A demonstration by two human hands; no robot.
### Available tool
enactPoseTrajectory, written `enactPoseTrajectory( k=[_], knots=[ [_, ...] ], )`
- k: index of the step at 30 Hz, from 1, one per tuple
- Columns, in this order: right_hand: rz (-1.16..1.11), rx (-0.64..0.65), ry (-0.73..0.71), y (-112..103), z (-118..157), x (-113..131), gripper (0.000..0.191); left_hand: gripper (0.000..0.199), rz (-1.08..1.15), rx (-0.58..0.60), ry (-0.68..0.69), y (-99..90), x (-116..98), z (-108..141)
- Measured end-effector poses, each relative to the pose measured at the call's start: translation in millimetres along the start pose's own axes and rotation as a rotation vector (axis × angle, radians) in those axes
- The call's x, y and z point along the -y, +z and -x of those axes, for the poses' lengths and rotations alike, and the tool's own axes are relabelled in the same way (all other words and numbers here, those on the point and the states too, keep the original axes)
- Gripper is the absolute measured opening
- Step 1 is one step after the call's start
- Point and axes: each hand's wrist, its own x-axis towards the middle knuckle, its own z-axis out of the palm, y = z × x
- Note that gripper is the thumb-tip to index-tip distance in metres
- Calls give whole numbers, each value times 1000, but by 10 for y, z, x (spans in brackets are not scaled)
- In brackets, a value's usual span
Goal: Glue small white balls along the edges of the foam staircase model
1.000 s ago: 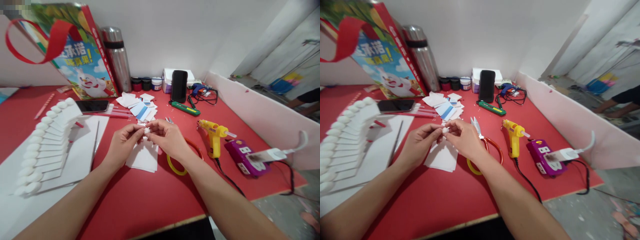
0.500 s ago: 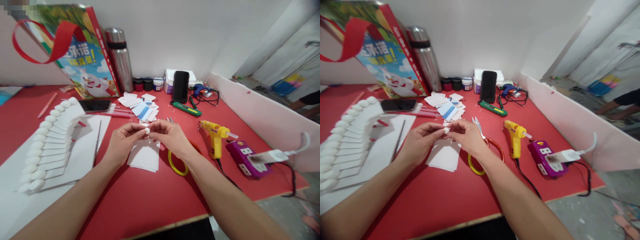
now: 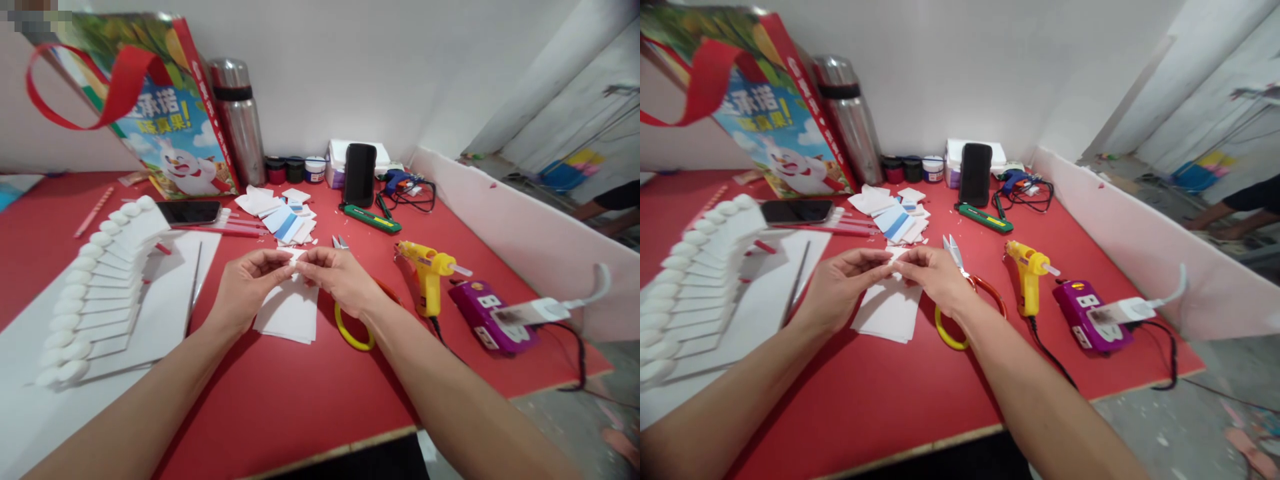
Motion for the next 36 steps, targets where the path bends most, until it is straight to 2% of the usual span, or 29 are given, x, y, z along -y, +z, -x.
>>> enactPoseTrajectory(
  k=[7,13,18,24,26,31,36],
  knots=[
    [-89,19,58,-33,-1,-14,34,25,-38,46,51,17,-6,7],
    [-241,10,80,-53,-17,5,35,34,65,13,-82,-27,55,-36],
    [-207,-8,92,-30,-28,-11,30,28,28,63,-68,-57,81,-40],
    [-314,1,137,-33,-7,27,26,31,115,100,-54,-32,69,-29],
    [-327,-4,154,-34,-6,33,26,33,71,112,-11,-20,32,-19],
    [-297,22,175,-22,-4,27,25,24,-151,79,210,-24,-17,-6],
    [-249,29,177,-8,14,33,24,36,-199,92,252,-79,85,-36]
  ],
)
